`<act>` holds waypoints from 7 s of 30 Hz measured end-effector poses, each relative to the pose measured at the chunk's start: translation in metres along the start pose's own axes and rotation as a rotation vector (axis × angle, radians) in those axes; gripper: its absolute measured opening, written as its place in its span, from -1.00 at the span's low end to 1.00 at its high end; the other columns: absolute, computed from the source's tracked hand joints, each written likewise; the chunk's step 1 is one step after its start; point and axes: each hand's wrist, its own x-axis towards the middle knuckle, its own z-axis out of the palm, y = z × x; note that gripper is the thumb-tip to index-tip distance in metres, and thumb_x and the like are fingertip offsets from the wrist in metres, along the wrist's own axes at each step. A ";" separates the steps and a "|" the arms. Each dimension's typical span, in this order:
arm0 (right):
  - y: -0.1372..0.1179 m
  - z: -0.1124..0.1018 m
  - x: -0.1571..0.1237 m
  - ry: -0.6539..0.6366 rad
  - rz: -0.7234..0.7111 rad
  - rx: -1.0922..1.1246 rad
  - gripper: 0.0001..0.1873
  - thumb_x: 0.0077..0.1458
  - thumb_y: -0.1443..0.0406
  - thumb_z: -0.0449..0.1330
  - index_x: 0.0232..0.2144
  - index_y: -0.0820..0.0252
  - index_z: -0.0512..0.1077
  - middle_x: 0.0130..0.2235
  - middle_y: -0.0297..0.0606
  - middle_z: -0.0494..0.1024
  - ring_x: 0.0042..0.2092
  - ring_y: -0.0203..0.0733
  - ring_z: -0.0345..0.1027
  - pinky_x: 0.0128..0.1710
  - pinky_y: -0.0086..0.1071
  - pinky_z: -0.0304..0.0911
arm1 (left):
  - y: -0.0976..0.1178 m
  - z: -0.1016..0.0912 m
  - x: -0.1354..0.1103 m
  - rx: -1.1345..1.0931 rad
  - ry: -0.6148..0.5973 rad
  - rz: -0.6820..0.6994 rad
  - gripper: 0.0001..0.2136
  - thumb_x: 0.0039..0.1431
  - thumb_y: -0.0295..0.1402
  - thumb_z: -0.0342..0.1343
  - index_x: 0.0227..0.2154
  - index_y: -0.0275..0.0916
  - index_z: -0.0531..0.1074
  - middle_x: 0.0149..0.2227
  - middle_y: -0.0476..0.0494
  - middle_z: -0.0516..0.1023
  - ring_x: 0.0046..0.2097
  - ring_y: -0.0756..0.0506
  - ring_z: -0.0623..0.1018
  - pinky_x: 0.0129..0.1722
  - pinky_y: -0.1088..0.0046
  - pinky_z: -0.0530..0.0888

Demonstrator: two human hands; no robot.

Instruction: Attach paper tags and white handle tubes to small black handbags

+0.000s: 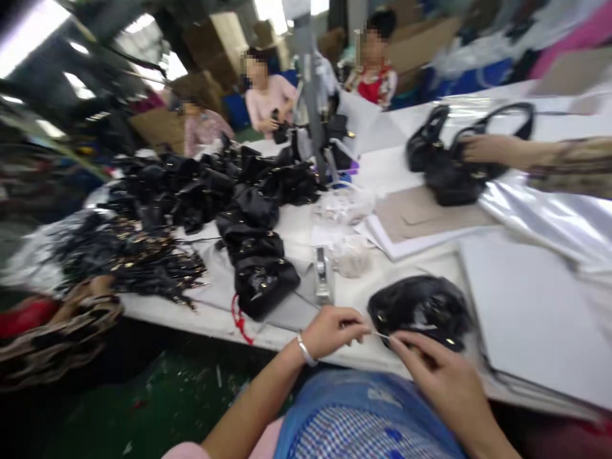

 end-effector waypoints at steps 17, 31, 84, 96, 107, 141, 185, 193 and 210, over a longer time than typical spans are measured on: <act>0.008 0.007 0.002 0.255 -0.093 -0.184 -0.67 0.08 0.04 0.15 -0.30 0.14 0.51 -0.53 -0.37 0.46 -0.54 -0.29 0.21 -0.51 -0.45 0.13 | -0.105 0.070 0.062 0.153 0.326 0.053 -0.82 -0.03 -0.47 0.22 -0.30 -0.21 0.47 -0.28 -0.05 0.47 -0.39 0.04 0.47 -0.24 0.46 0.44; 0.034 0.035 0.029 0.242 -0.099 -0.163 -0.64 0.07 0.03 0.14 -0.36 0.19 0.53 -0.63 -0.40 0.32 -0.57 -0.29 0.18 -0.52 -0.43 0.11 | -0.106 0.073 0.058 -0.086 0.388 0.009 -0.85 -0.03 -0.37 0.24 -0.34 -0.22 0.50 -0.31 -0.05 0.50 -0.38 0.04 0.48 -0.34 0.52 0.44; 0.073 0.042 0.007 0.052 -0.370 -0.041 -0.73 0.21 0.23 0.02 -0.18 0.07 0.50 -0.11 -0.21 0.52 -0.03 -0.08 0.37 0.03 -0.17 0.28 | -0.075 0.082 0.021 -0.740 0.269 -0.415 -0.60 -0.24 -0.11 0.33 -0.44 -0.31 0.38 -0.50 -0.04 0.51 -0.46 0.01 0.51 -0.39 0.48 0.47; 0.067 0.041 0.005 0.039 -0.407 -0.250 -0.71 0.20 0.21 0.05 -0.10 0.03 0.50 -0.20 -0.14 0.49 -0.15 -0.05 0.36 -0.13 -0.19 0.32 | -0.085 0.088 0.019 -0.811 0.250 -0.457 -0.64 -0.22 -0.21 0.34 -0.41 -0.32 0.38 -0.53 -0.02 0.50 -0.50 0.02 0.51 -0.47 0.55 0.43; 0.059 0.039 0.020 0.108 0.192 0.534 -0.61 -0.06 0.04 0.28 -0.30 0.22 0.53 -0.32 -0.15 0.59 -0.30 -0.07 0.48 -0.23 -0.23 0.41 | -0.071 0.070 0.024 -0.560 0.287 -0.256 -0.67 -0.05 -0.16 0.25 -0.33 -0.34 0.48 -0.39 -0.16 0.56 -0.28 -0.08 0.57 -0.33 0.46 0.51; 0.046 0.048 0.014 0.034 0.181 0.606 -0.64 -0.08 0.08 0.32 -0.34 0.25 0.49 -0.37 -0.17 0.59 -0.30 -0.12 0.47 -0.24 -0.30 0.38 | -0.055 0.071 0.028 -0.393 0.345 -0.126 -0.72 -0.02 -0.29 0.24 -0.26 -0.30 0.39 -0.38 -0.16 0.58 -0.34 -0.05 0.57 -0.27 0.44 0.47; 0.040 0.053 0.019 0.064 0.148 0.561 -0.64 -0.06 0.06 0.30 -0.36 0.25 0.48 -0.38 -0.15 0.58 -0.31 -0.11 0.47 -0.24 -0.28 0.39 | -0.053 0.070 0.034 -0.344 0.418 -0.113 -0.77 0.00 -0.31 0.22 -0.30 -0.31 0.39 -0.38 -0.15 0.56 -0.32 -0.04 0.56 -0.29 0.50 0.47; 0.040 0.054 0.021 0.105 0.132 0.569 -0.60 -0.07 0.03 0.29 -0.34 0.27 0.49 -0.37 -0.13 0.58 -0.31 -0.10 0.46 -0.22 -0.25 0.39 | -0.046 0.066 0.031 -0.149 0.379 -0.075 -0.82 0.08 -0.27 0.15 -0.30 -0.27 0.44 -0.34 -0.14 0.58 -0.28 -0.06 0.57 -0.41 0.55 0.40; 0.027 0.038 0.009 0.138 0.054 0.397 -0.70 0.07 0.07 0.18 -0.31 0.19 0.46 -0.32 -0.22 0.55 -0.26 -0.13 0.42 -0.19 -0.30 0.32 | -0.074 0.078 0.027 0.036 0.353 -0.123 -0.57 -0.06 -0.34 0.24 -0.07 -0.19 0.34 -0.08 -0.20 0.45 -0.10 -0.11 0.46 -0.24 0.41 0.46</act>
